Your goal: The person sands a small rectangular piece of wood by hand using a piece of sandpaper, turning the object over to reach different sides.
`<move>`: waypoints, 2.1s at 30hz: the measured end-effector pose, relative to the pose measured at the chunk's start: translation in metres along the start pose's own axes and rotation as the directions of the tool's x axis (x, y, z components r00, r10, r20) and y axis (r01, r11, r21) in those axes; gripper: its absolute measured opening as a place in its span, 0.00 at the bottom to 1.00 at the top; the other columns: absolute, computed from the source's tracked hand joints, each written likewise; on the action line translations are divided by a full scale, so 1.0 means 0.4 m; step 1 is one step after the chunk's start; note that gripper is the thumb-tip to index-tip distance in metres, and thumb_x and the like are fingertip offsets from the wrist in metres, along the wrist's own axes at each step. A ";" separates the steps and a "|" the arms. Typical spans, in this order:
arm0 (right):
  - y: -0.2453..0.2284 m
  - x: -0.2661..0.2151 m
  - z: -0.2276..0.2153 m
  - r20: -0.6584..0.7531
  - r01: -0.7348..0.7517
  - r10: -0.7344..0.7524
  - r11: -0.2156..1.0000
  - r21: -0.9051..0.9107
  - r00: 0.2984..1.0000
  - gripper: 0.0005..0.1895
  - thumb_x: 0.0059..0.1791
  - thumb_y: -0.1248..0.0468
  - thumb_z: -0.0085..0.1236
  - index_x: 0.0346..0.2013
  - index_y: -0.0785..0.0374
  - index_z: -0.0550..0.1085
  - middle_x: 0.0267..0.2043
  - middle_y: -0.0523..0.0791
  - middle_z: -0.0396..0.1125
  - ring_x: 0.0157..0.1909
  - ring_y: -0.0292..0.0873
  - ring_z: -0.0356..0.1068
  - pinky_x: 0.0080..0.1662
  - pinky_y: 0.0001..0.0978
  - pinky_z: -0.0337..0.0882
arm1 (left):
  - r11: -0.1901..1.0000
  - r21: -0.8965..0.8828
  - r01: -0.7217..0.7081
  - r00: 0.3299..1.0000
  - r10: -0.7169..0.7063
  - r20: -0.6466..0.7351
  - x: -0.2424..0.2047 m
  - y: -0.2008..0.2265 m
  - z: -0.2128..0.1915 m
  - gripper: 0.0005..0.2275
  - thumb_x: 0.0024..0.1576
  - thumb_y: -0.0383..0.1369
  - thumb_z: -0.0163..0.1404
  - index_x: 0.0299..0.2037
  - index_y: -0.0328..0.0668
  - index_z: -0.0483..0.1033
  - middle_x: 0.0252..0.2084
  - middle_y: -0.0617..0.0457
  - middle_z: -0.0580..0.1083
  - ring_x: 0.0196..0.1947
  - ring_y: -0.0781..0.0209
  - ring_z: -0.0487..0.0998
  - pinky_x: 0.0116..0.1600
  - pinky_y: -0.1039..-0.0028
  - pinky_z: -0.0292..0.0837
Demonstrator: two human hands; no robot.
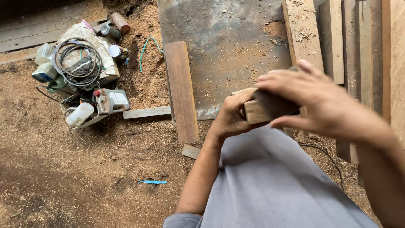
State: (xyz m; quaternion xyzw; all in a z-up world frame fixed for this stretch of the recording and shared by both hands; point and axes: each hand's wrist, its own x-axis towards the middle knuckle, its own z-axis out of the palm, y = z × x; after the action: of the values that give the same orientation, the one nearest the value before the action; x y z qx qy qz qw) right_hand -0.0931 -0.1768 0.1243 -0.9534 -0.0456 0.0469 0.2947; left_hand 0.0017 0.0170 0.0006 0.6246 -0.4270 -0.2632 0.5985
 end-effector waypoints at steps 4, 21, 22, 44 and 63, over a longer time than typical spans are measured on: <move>-0.028 -0.018 0.013 -0.033 0.011 -0.010 1.000 0.023 0.999 0.44 0.35 0.48 0.66 0.63 0.55 0.65 0.64 0.44 0.65 0.70 0.45 0.60 0.72 0.57 0.48 | 0.997 0.003 -0.081 0.996 0.081 -0.027 0.010 -0.006 0.004 0.25 0.47 0.31 0.68 0.55 0.40 0.75 0.54 0.48 0.78 0.54 0.56 0.81 0.63 0.69 0.76; 0.094 -0.074 0.202 -0.197 0.212 0.293 -0.020 0.977 0.936 0.47 0.41 0.57 0.78 0.70 0.59 0.62 0.76 0.49 0.57 0.78 0.47 0.55 0.76 0.45 0.58 | 0.668 0.742 0.059 0.992 0.041 -0.116 0.070 0.248 0.006 0.29 0.37 0.32 0.68 0.52 0.43 0.73 0.54 0.47 0.72 0.58 0.45 0.71 0.65 0.53 0.60; 0.098 -0.079 0.205 -0.197 0.208 0.300 -0.004 0.978 0.933 0.47 0.41 0.56 0.77 0.70 0.59 0.62 0.76 0.49 0.57 0.77 0.47 0.56 0.75 0.45 0.59 | 0.695 0.714 0.085 0.993 -0.004 -0.115 0.076 0.245 0.011 0.28 0.39 0.31 0.67 0.52 0.42 0.74 0.53 0.48 0.73 0.57 0.46 0.72 0.63 0.55 0.62; 0.124 -0.099 0.270 -0.337 0.347 0.123 -0.073 0.935 0.934 0.45 0.40 0.61 0.78 0.69 0.59 0.65 0.77 0.50 0.57 0.79 0.47 0.56 0.78 0.47 0.60 | 0.697 0.707 0.124 0.992 -0.060 -0.116 0.075 0.269 0.005 0.26 0.41 0.30 0.66 0.52 0.42 0.73 0.48 0.49 0.73 0.56 0.45 0.73 0.60 0.56 0.67; 0.107 0.015 0.351 -0.220 0.212 0.136 0.074 0.975 0.966 0.45 0.41 0.62 0.75 0.69 0.58 0.61 0.81 0.51 0.49 0.82 0.48 0.48 0.79 0.43 0.50 | 0.538 0.831 0.142 0.983 -0.175 -0.055 0.052 0.282 -0.049 0.22 0.42 0.19 0.58 0.48 0.39 0.70 0.43 0.48 0.72 0.45 0.49 0.73 0.50 0.61 0.68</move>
State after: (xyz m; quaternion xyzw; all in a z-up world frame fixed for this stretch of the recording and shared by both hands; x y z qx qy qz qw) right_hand -0.1011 -0.1329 -0.0159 -0.4924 0.0117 -0.0648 0.8679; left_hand 0.0038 0.0188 0.1168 0.8643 -0.4524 -0.0939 0.1986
